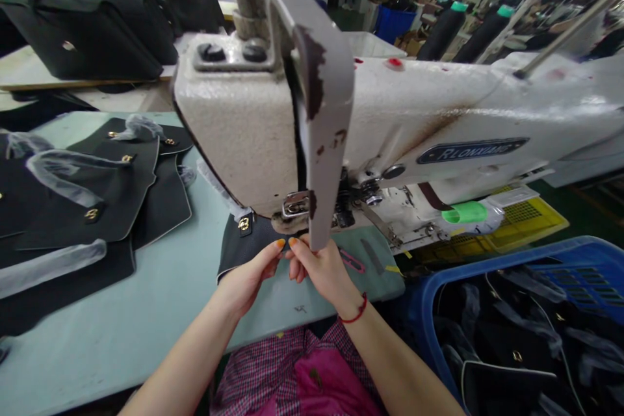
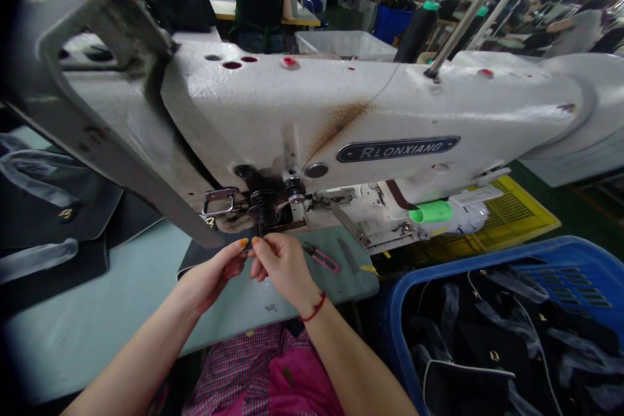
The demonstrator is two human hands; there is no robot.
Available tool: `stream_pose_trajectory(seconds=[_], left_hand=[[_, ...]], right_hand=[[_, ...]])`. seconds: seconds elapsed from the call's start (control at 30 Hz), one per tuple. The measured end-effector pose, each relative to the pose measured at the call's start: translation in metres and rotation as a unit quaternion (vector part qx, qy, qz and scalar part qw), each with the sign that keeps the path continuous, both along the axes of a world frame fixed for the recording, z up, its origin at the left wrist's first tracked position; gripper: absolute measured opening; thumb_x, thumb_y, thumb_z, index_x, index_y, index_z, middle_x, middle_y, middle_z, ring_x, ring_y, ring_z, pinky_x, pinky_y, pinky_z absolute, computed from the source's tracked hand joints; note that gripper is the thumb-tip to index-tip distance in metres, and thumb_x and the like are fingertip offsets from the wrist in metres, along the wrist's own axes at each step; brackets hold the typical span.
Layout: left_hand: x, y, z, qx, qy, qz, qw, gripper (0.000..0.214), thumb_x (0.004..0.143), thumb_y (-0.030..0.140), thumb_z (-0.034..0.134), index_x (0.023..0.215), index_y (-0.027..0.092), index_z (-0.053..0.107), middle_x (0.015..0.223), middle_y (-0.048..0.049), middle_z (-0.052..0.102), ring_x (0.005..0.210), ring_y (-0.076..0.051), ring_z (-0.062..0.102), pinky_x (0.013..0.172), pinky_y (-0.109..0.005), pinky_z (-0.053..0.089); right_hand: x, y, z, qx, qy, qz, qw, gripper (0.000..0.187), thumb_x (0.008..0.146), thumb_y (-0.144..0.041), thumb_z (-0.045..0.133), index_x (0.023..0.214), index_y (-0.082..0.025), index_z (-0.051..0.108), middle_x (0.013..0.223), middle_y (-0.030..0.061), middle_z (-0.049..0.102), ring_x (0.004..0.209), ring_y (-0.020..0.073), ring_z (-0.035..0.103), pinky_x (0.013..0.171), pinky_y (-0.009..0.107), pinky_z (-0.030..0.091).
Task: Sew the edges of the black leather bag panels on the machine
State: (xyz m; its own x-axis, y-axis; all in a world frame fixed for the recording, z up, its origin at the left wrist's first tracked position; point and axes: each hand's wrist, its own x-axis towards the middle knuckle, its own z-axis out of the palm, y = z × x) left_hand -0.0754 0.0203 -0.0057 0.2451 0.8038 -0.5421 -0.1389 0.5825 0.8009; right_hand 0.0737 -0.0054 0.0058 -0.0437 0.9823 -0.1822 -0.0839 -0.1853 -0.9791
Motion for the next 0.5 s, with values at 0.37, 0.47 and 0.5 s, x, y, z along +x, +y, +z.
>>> stream_pose_trajectory(seconds=[0.37,0.47,0.5], left_hand=[[0.001,0.019,0.000,0.020,0.011,0.011,1.000,0.043,0.060,0.052,0.077,0.060,0.016,0.054,0.053,0.0057,0.041,0.051,-0.008,0.028,0.047,-0.022,0.025],[0.003,0.023,0.000,0.046,0.003,0.000,0.999,0.044,0.066,0.048,0.073,0.051,0.018,0.045,0.048,0.0066,0.035,0.049,-0.007,0.026,0.047,-0.022,0.025],[0.003,0.024,-0.001,0.056,-0.003,-0.004,0.998,0.044,0.068,0.046,0.072,0.050,0.019,0.042,0.047,0.0070,0.033,0.048,-0.007,0.026,0.047,-0.022,0.025]], right_hand=[[-0.004,-0.007,-0.021,-0.017,0.041,-0.031,0.999,0.041,0.090,-0.050,0.051,0.079,-0.013,0.065,0.051,-0.0008,0.060,0.041,0.0080,0.052,0.044,0.017,0.042],[-0.007,-0.021,-0.040,-0.058,0.041,-0.025,0.997,0.041,0.089,-0.050,0.050,0.077,-0.013,0.064,0.049,-0.0011,0.058,0.039,0.0078,0.050,0.043,0.017,0.040],[-0.009,-0.026,-0.048,-0.071,0.039,-0.022,0.996,0.042,0.088,-0.051,0.050,0.077,-0.013,0.063,0.048,-0.0012,0.057,0.039,0.0079,0.049,0.042,0.017,0.039]])
